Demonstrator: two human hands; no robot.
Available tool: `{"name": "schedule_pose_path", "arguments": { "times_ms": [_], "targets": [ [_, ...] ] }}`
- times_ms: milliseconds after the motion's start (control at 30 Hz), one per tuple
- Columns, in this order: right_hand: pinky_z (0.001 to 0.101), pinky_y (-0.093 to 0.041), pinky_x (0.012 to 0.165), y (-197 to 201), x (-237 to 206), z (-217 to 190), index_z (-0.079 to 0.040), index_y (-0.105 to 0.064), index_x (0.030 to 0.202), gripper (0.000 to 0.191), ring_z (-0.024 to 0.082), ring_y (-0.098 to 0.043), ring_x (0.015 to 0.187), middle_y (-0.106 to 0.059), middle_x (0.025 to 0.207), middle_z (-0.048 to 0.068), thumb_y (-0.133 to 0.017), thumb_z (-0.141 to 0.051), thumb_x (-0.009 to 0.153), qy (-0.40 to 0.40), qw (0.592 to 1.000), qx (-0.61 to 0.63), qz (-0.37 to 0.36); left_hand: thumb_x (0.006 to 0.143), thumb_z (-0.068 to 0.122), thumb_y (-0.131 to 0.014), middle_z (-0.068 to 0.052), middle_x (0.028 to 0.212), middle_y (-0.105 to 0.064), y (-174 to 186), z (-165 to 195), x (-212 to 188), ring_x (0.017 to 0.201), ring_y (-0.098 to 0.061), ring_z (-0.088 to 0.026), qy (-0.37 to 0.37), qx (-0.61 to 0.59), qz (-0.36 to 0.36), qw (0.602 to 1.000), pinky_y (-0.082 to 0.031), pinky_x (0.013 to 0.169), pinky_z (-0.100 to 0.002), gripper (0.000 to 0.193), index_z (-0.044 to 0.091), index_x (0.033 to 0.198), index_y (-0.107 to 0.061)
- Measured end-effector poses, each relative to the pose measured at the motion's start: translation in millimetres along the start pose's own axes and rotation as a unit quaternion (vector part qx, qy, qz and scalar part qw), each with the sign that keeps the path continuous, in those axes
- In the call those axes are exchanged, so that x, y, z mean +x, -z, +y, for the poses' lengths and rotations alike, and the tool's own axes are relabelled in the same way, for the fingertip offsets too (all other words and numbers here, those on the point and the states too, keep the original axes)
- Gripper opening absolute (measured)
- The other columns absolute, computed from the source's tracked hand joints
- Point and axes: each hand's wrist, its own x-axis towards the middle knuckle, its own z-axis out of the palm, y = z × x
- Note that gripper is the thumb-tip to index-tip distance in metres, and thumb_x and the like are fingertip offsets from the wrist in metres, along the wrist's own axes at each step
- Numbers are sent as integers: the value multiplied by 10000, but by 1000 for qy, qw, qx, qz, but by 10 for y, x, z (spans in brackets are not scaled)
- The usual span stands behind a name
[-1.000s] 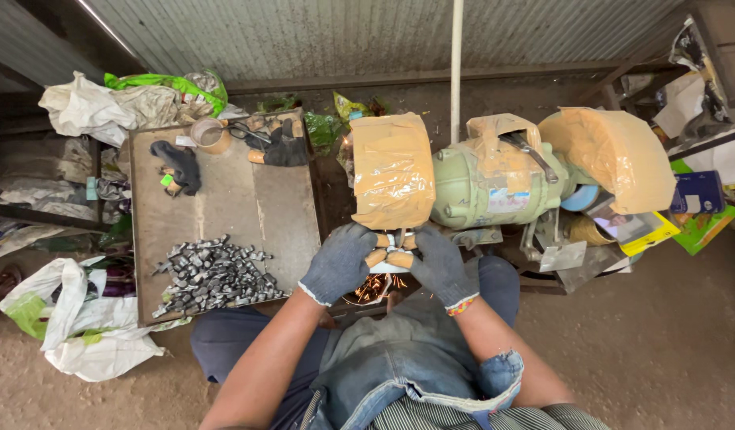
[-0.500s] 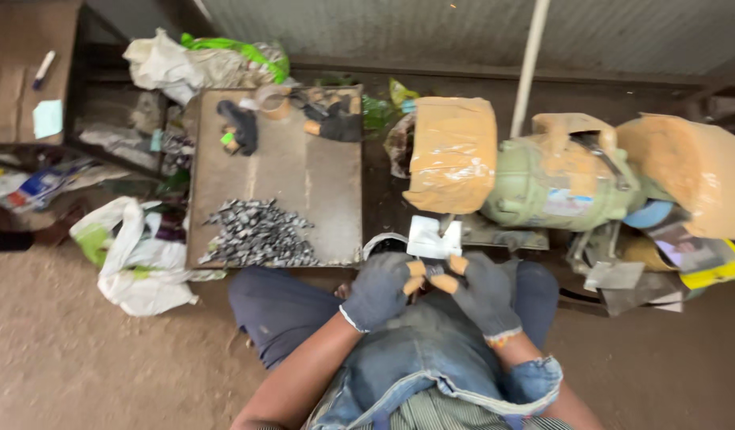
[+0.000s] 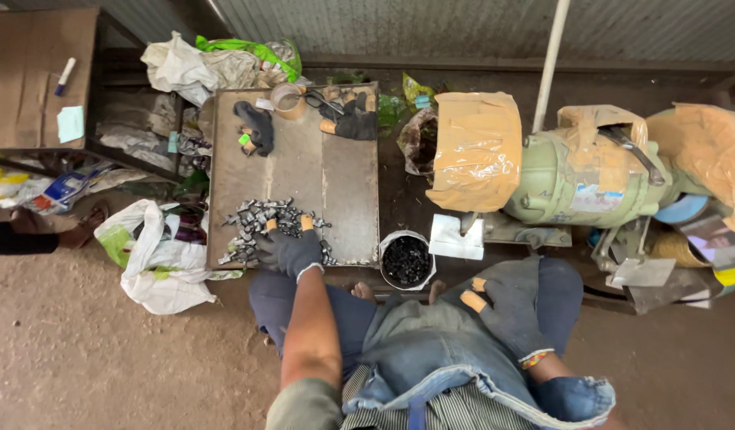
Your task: The person sits at a bench grinder and grinds small metal pieces against the spinning wheel, producing sparks, then dips or rinses each piece in a cup of liquid and places the finished pieces on a metal tray beside the grinder, repeating the cycle for many pieces.
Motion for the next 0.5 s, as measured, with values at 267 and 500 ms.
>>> {"name": "schedule_pose_path", "arguments": {
  "times_ms": [267, 500],
  "targets": [
    [391, -523, 922, -9, -103, 31, -31, -750, 1098, 425, 312, -693, 1069, -756, 1129, 148, -744, -370, 842, -133, 990, 49, 6, 782, 627, -750, -82, 1555, -364, -181, 265, -364, 1380, -339, -474, -68, 45, -87, 993, -232, 1134, -649, 792, 67, 1322, -595],
    [387, -520, 930, 2, -61, -32, -28, -751, 1060, 380, 320, -694, 1061, -765, 1102, 142, -745, -342, 847, -62, 997, 33, -13, 752, 526, -790, -68, 1463, -480, -352, 278, -496, 1354, -413, -395, -252, 24, -80, 964, -216, 1185, -634, 625, 97, 1194, -683]
  ]
}}
